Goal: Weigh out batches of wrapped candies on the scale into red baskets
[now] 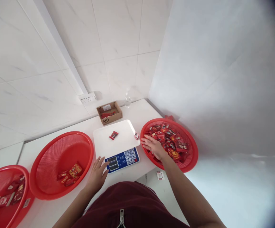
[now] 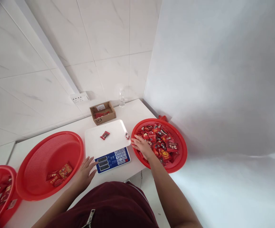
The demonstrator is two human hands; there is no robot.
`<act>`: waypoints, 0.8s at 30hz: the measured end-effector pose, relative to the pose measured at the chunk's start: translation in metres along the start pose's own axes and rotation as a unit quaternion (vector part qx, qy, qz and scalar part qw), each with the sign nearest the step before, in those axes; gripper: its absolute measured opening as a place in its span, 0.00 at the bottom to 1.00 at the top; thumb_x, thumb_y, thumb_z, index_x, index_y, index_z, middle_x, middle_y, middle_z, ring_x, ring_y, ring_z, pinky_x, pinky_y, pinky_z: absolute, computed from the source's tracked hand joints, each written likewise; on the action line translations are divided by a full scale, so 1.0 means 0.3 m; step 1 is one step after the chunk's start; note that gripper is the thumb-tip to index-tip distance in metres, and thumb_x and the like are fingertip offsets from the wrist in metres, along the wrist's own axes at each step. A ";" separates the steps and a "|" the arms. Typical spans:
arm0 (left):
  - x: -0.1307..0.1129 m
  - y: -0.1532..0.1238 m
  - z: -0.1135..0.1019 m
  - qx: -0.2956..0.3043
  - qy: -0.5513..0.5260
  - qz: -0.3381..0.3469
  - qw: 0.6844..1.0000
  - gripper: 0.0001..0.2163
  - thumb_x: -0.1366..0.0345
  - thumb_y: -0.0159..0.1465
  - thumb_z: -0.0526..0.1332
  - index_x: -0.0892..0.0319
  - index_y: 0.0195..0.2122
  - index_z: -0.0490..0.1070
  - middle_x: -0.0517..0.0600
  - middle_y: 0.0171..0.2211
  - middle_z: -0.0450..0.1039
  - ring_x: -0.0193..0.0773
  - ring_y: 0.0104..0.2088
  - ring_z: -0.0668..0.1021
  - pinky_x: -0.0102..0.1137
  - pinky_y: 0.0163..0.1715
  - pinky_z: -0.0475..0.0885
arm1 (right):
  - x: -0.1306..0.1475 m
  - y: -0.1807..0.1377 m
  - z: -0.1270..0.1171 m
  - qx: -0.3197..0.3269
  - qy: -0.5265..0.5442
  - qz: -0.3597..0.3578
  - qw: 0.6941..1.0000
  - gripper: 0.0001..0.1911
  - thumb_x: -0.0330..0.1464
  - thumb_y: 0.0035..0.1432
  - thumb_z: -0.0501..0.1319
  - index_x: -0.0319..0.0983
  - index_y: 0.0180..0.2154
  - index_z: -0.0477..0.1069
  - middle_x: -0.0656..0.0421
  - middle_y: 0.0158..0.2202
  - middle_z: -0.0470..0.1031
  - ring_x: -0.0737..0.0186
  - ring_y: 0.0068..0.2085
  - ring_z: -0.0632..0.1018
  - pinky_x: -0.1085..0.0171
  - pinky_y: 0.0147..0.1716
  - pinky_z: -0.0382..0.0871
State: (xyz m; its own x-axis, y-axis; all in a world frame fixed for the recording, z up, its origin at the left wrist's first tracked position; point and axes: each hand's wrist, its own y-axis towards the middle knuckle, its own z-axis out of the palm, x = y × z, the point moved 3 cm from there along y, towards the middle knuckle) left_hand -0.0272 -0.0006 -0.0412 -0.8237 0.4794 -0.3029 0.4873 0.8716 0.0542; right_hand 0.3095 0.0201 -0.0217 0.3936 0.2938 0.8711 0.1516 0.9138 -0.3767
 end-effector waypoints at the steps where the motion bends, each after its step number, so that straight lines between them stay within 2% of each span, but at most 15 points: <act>1: 0.000 0.005 0.001 0.000 0.000 0.001 1.000 0.14 0.66 0.62 0.54 0.55 0.48 0.71 0.56 0.57 0.67 0.54 0.61 0.64 0.52 0.55 0.64 | 0.001 -0.012 -0.043 -0.015 -0.009 0.002 1.000 0.21 0.36 0.49 0.67 0.43 0.47 0.71 0.55 0.47 0.76 0.59 0.47 0.76 0.58 0.48 0.71; 3: -0.005 0.014 0.001 0.004 0.003 0.001 1.000 0.14 0.66 0.62 0.54 0.55 0.48 0.72 0.56 0.57 0.67 0.54 0.61 0.64 0.52 0.55 0.64 | -0.001 -0.029 -0.133 -0.059 -0.024 -0.001 0.998 0.20 0.37 0.49 0.66 0.43 0.45 0.72 0.55 0.45 0.77 0.59 0.46 0.77 0.59 0.47 0.72; 6: -0.020 0.024 -0.006 0.011 0.007 0.000 1.000 0.15 0.66 0.62 0.54 0.55 0.49 0.72 0.56 0.57 0.66 0.54 0.61 0.64 0.52 0.55 0.64 | -0.014 -0.032 -0.279 -0.174 -0.069 -0.021 0.982 0.19 0.39 0.48 0.64 0.42 0.43 0.72 0.56 0.42 0.77 0.58 0.45 0.77 0.58 0.47 0.72; 8: -0.032 0.028 -0.013 0.018 0.009 -0.002 1.000 0.15 0.66 0.63 0.54 0.55 0.49 0.71 0.56 0.58 0.66 0.54 0.61 0.63 0.52 0.55 0.63 | -0.025 -0.024 -0.367 -0.244 -0.184 -0.044 0.951 0.21 0.40 0.48 0.63 0.41 0.45 0.71 0.54 0.45 0.76 0.55 0.49 0.75 0.55 0.51 0.68; 10: -0.041 0.028 -0.017 0.024 0.008 -0.005 1.000 0.15 0.67 0.63 0.53 0.55 0.49 0.71 0.56 0.58 0.66 0.53 0.61 0.63 0.52 0.56 0.63 | -0.040 -0.014 -0.422 -0.264 -0.340 -0.053 0.901 0.25 0.40 0.48 0.61 0.38 0.49 0.69 0.49 0.52 0.71 0.51 0.55 0.70 0.50 0.56 0.61; 12: -0.045 0.024 -0.017 0.027 0.004 -0.008 1.000 0.15 0.67 0.63 0.53 0.55 0.49 0.71 0.56 0.58 0.65 0.54 0.61 0.62 0.52 0.56 0.62 | -0.065 -0.009 -0.439 -0.252 -0.473 -0.022 0.844 0.31 0.41 0.48 0.61 0.39 0.55 0.64 0.45 0.59 0.62 0.45 0.61 0.62 0.43 0.57 0.54; 14: -0.044 0.018 -0.011 0.028 -0.001 -0.010 1.000 0.15 0.67 0.63 0.53 0.55 0.49 0.71 0.56 0.58 0.65 0.54 0.62 0.62 0.53 0.56 0.62 | -0.092 -0.012 -0.423 -0.233 -0.563 0.026 0.792 0.36 0.44 0.48 0.61 0.42 0.58 0.60 0.44 0.64 0.52 0.39 0.64 0.54 0.35 0.55 0.51; 16: -0.042 0.013 -0.002 0.030 -0.008 -0.011 0.999 0.15 0.67 0.63 0.53 0.55 0.49 0.71 0.56 0.58 0.65 0.53 0.62 0.61 0.53 0.56 0.61 | -0.109 -0.016 -0.392 -0.226 -0.618 0.056 0.751 0.35 0.45 0.51 0.59 0.45 0.60 0.57 0.44 0.66 0.47 0.35 0.63 0.53 0.31 0.51 0.52; 18: -0.042 0.012 0.008 0.033 -0.015 -0.009 0.999 0.15 0.67 0.63 0.53 0.54 0.49 0.71 0.56 0.58 0.65 0.53 0.62 0.61 0.53 0.56 0.61 | -0.109 -0.016 -0.365 -0.230 -0.644 0.053 0.728 0.31 0.41 0.54 0.57 0.45 0.59 0.58 0.43 0.64 0.49 0.35 0.61 0.57 0.33 0.49 0.56; 20: -0.045 0.014 0.015 0.032 -0.022 -0.007 0.999 0.15 0.67 0.63 0.53 0.54 0.50 0.70 0.55 0.58 0.64 0.52 0.62 0.60 0.53 0.57 0.61 | -0.095 -0.010 -0.361 -0.236 -0.646 0.025 0.726 0.27 0.35 0.54 0.56 0.42 0.56 0.63 0.43 0.61 0.56 0.38 0.58 0.63 0.39 0.49 0.59; 21: -0.047 0.017 0.017 0.030 -0.025 -0.006 0.999 0.15 0.67 0.63 0.53 0.53 0.50 0.70 0.55 0.58 0.64 0.51 0.63 0.60 0.53 0.57 0.61 | -0.084 -0.006 -0.369 -0.235 -0.637 0.005 0.735 0.25 0.33 0.53 0.56 0.40 0.54 0.66 0.43 0.58 0.60 0.42 0.56 0.66 0.43 0.50 0.61; 24: -0.051 0.023 0.019 0.022 -0.031 -0.002 0.999 0.16 0.67 0.63 0.53 0.52 0.51 0.70 0.55 0.58 0.64 0.51 0.63 0.60 0.53 0.57 0.61 | -0.053 -0.004 -0.419 -0.236 -0.559 -0.036 0.794 0.19 0.32 0.50 0.57 0.37 0.45 0.72 0.47 0.47 0.72 0.51 0.48 0.73 0.53 0.49 0.65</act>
State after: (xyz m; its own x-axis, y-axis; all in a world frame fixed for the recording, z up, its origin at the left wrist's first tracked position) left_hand -0.0097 -0.0024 -0.0416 -0.8067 0.4675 -0.3616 0.4978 0.8672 0.0105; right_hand 0.4171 -0.0209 -0.0746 -0.6424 0.5519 0.5317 0.5641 0.8102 -0.1593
